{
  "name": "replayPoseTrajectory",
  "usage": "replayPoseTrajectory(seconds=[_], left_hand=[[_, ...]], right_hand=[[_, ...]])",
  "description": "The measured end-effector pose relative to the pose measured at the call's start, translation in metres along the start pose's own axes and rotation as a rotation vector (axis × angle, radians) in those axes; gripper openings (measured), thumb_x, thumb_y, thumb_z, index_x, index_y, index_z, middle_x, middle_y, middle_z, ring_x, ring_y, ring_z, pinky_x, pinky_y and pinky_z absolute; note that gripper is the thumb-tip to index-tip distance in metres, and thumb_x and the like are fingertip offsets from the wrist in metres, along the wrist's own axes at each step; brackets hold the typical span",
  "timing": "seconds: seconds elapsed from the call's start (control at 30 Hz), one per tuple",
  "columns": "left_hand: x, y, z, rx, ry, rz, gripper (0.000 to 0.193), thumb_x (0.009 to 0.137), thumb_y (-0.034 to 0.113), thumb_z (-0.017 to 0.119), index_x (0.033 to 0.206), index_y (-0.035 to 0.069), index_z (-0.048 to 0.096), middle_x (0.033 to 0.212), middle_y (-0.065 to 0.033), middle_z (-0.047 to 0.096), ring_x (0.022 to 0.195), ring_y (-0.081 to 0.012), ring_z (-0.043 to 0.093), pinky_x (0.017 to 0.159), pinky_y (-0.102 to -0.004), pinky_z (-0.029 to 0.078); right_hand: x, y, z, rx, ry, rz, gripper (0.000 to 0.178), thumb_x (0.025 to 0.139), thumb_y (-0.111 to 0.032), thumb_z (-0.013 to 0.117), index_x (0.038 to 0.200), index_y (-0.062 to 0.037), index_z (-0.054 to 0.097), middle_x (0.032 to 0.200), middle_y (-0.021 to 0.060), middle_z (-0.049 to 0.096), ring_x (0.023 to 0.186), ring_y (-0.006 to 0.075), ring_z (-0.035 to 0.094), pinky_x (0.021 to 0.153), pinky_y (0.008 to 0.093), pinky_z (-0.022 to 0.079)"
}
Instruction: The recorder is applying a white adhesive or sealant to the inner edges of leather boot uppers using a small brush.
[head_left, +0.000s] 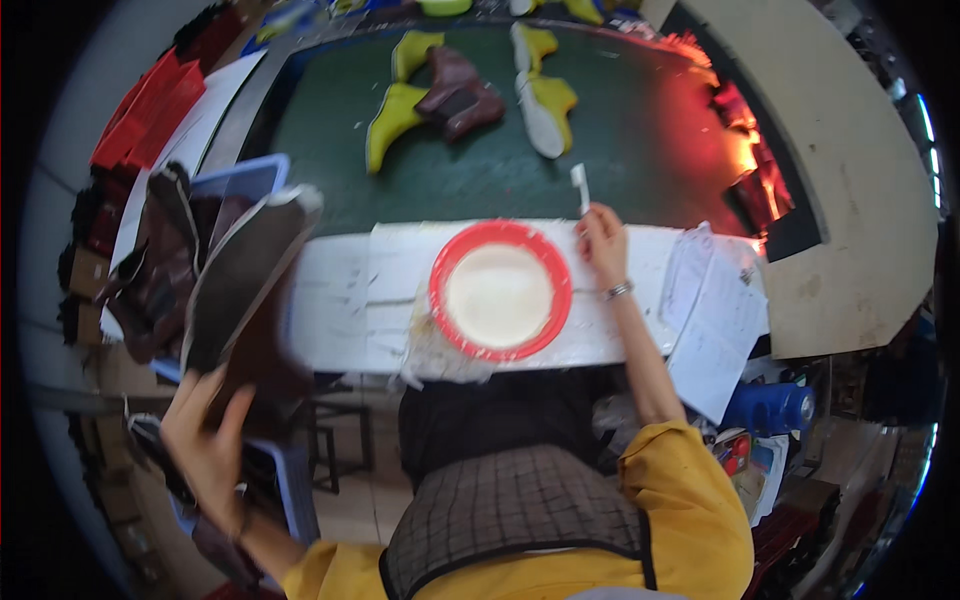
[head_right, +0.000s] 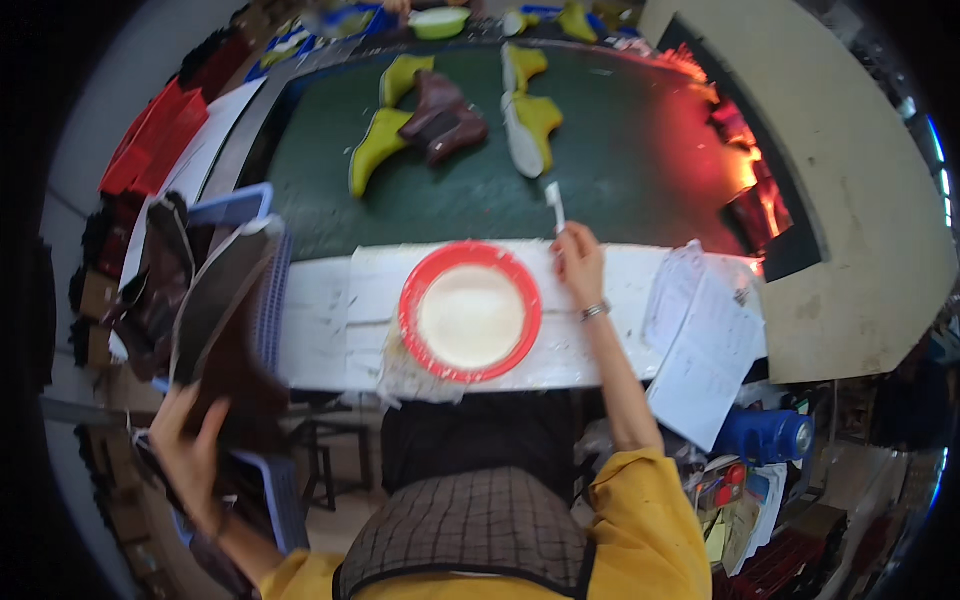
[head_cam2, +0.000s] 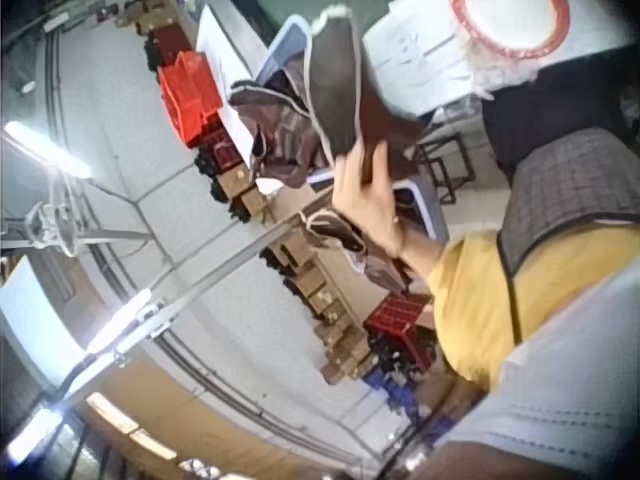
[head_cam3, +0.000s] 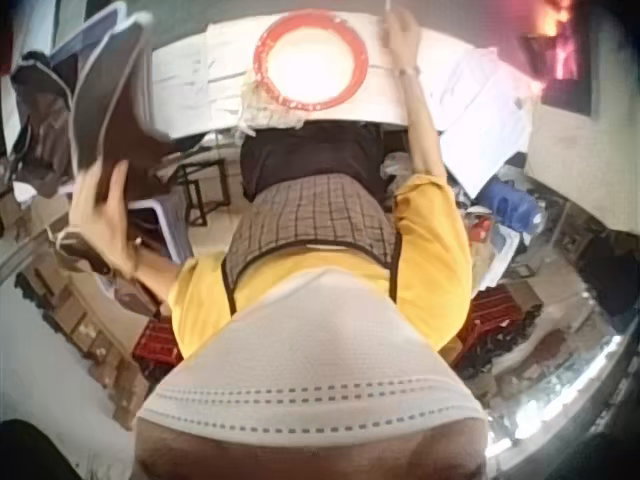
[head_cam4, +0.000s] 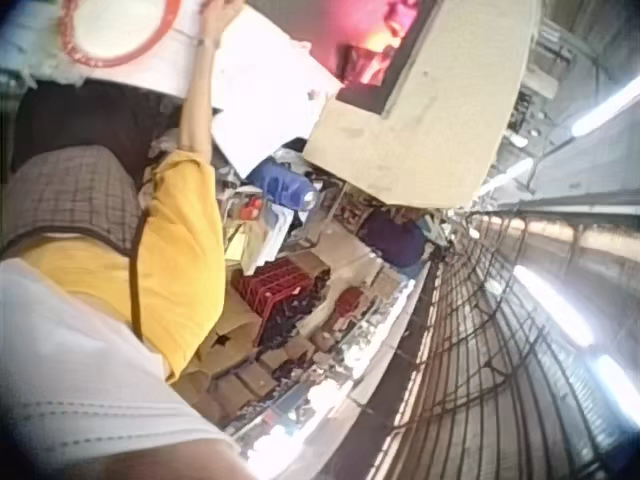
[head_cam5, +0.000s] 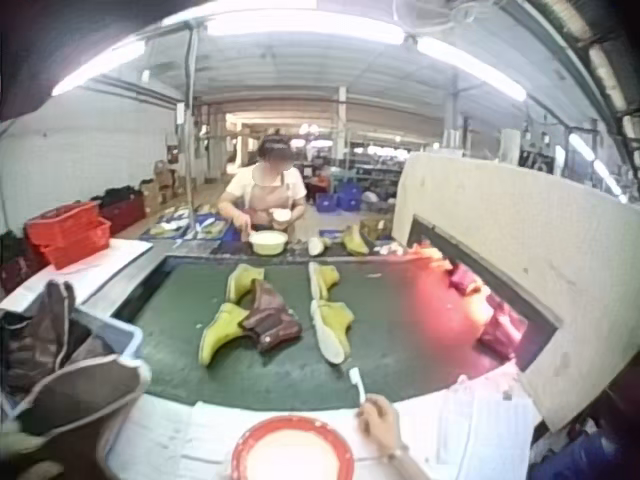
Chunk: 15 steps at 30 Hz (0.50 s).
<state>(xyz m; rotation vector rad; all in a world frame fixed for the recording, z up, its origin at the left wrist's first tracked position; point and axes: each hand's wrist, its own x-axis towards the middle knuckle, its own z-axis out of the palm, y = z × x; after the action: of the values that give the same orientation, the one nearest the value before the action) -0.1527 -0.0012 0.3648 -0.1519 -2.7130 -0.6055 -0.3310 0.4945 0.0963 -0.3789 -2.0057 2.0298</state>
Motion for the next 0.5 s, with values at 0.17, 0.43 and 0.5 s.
replayPoseTrajectory(seconds=[0.17,0.43,0.5], left_hand=[[0.028,-0.005,0.129,0.383,-0.142,0.162,0.046,0.086,-0.001,0.063,0.126,0.018,0.071,0.106,-0.0058,0.060,0.096,-0.0264,0.064,0.078,-0.0392,0.056],[0.012,0.022,0.181,-0.308,-0.446,0.184,0.055,0.077,-0.006,0.074,0.129,0.011,0.067,0.117,-0.0119,0.061,0.103,-0.0345,0.067,0.080,-0.0419,0.056],[0.027,0.019,0.188,-0.285,-0.197,0.237,0.050,0.079,-0.004,0.077,0.126,0.011,0.069,0.112,-0.0124,0.059,0.112,-0.0342,0.060,0.084,-0.0422,0.052]], right_hand=[[-0.035,-0.065,0.002,-0.356,-0.057,-0.459,0.020,0.100,-0.018,0.066,0.115,-0.0085,0.076,0.079,-0.0013,0.063,0.063,0.0069,0.056,0.057,0.0232,0.045],[-0.079,-0.101,0.038,-1.206,-0.280,-0.575,0.011,0.084,-0.019,0.075,0.092,-0.0128,0.079,0.083,0.0031,0.066,0.073,0.0241,0.068,0.062,0.0389,0.052],[-0.081,-0.094,0.039,-1.262,-0.277,-0.610,0.010,0.084,-0.019,0.075,0.091,-0.0132,0.079,0.083,0.0032,0.064,0.073,0.0241,0.068,0.062,0.0390,0.052]])
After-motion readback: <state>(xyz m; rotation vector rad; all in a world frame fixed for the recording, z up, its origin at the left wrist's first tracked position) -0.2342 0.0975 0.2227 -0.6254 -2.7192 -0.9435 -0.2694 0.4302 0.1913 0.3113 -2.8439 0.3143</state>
